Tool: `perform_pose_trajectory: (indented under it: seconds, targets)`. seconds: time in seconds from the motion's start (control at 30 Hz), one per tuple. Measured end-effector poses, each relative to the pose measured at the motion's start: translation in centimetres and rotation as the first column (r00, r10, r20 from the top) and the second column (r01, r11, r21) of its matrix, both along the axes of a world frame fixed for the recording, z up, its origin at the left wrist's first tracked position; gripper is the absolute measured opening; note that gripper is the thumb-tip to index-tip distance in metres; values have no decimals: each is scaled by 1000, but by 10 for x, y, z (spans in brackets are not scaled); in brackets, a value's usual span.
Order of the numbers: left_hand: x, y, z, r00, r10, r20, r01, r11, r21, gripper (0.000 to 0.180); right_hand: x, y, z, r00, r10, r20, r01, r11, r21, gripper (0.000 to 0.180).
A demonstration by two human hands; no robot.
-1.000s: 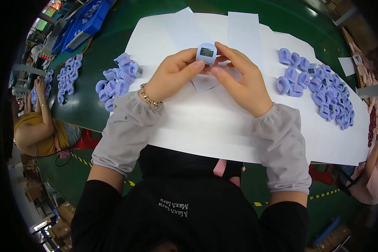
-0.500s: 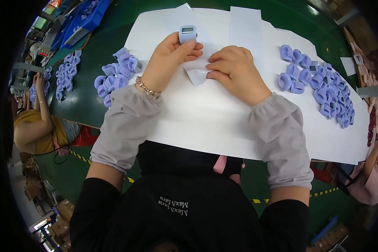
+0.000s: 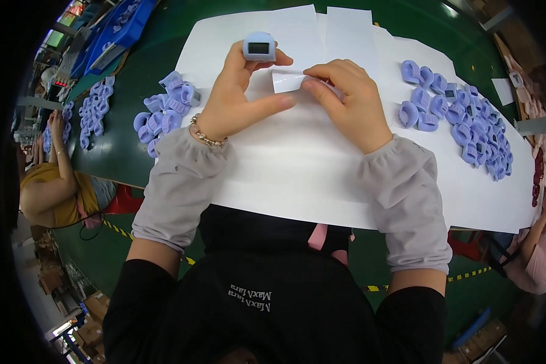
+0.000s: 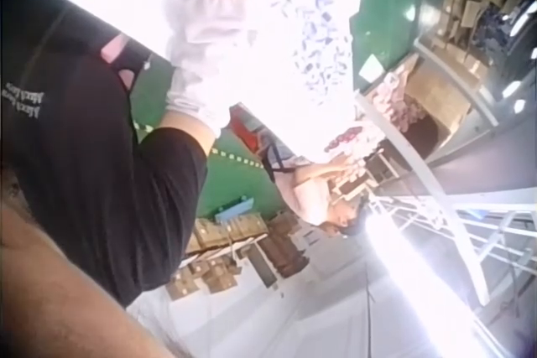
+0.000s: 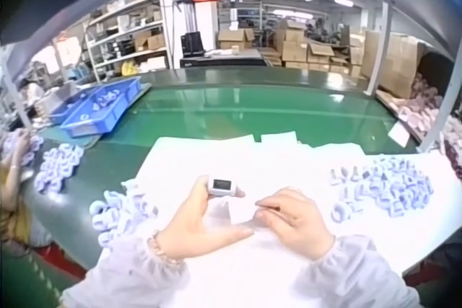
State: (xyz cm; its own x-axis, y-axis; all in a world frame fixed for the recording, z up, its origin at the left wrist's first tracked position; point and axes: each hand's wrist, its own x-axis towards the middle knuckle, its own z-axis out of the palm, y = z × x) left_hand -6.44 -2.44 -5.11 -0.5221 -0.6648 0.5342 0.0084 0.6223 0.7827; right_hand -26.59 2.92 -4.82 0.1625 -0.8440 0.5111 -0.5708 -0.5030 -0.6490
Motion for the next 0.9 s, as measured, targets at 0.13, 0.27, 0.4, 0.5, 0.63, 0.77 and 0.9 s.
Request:
perform_pose_trajectory:
  seconds: [0.13,0.27,0.4,0.5,0.63,0.77,0.9]
  targets:
    - [-1,-1,-4,997,75,28,-73,996,-57,55,2,0,-1,1000,-7,7,7,1000,-1,14]
    - [-1,-2,-4,995,92,31,-89,992,-90,46,4,0,-1,999,-23,-41,20,998,-62,16]
    - [-2,-2,-7,997,80,19,-80,995,51,44,11,0,4,979,-128,-161,56,918,-392,20]
    - [-4,1,-7,998,53,-19,-47,972,229,44,16,6,6,937,-233,-259,96,888,-450,24]
    - [-5,2,-6,996,14,-85,20,921,389,46,18,6,0,929,-245,-276,85,869,-487,25]
    - [-3,2,-8,995,23,-93,16,918,397,46,19,5,1,928,-239,-286,64,857,-511,24]
    - [-2,1,-6,998,2,-64,23,925,380,40,20,7,1,954,-216,-210,108,896,-431,19]
